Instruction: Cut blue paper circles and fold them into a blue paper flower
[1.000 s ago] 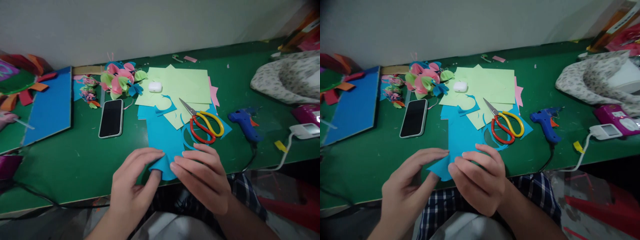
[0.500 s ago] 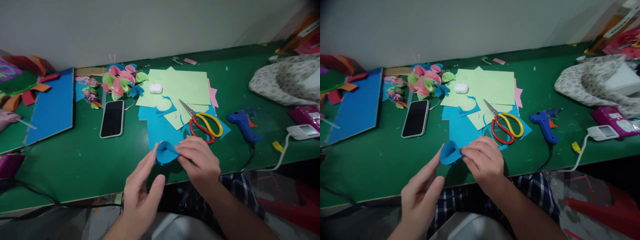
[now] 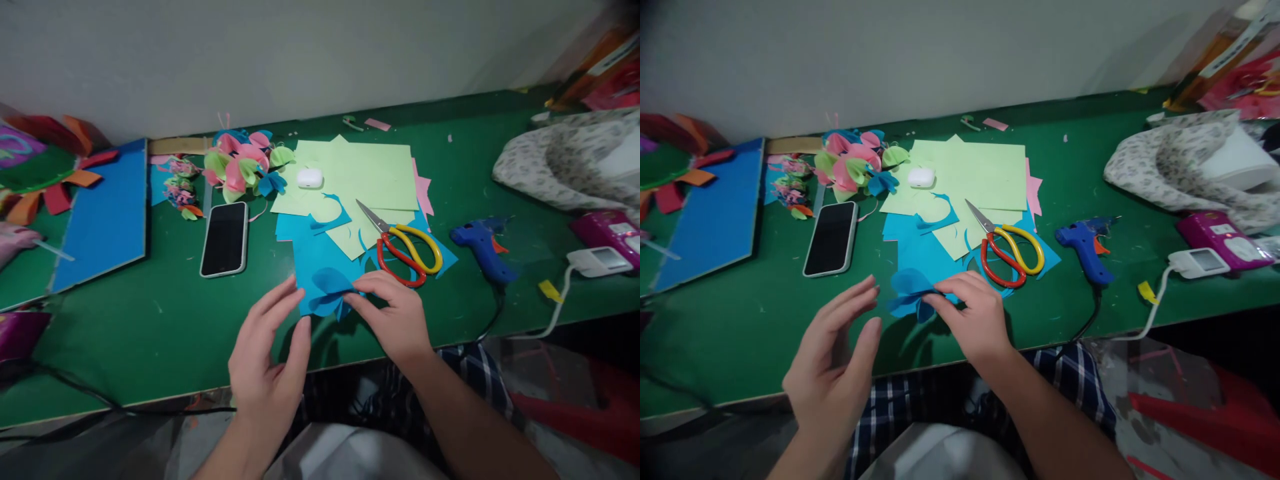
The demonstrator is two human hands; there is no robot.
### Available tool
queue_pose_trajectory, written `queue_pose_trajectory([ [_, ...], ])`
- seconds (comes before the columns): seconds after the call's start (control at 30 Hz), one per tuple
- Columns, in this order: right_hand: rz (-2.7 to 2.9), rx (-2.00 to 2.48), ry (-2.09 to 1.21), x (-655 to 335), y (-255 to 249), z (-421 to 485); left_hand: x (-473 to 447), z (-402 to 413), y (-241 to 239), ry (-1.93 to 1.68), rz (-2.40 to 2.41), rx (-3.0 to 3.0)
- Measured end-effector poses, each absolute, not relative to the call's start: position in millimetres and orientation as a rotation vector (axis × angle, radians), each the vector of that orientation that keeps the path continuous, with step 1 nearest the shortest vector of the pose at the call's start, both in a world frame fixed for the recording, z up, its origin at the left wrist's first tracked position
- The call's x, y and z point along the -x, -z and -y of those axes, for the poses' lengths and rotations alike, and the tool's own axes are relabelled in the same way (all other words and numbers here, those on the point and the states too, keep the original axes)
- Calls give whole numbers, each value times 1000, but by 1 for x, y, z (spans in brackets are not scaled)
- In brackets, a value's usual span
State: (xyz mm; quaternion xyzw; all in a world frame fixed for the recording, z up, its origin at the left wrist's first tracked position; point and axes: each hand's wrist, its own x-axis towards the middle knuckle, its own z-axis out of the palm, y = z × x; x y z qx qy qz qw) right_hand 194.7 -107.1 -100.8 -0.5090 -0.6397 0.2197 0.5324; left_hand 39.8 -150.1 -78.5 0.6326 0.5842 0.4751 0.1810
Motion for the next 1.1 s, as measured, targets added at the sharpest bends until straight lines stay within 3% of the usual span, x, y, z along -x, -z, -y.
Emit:
queue_pose_trajectory([
  [0.27, 1466, 1302, -701, -192, 101, 110, -41, 150, 86, -1217, -1744, -2374],
  [0.57, 1519, 1271, -802, -194, 99, 111, -50, 134, 98, -1255, -1898, -2148],
  [0.83, 1577, 889, -1312, -218, 95, 110, -30, 116, 93, -1193, -1620, -1503],
  [1.1, 1686, 881, -1133, -217, 96, 109, -28, 119, 90, -1067, -1481, -1547],
])
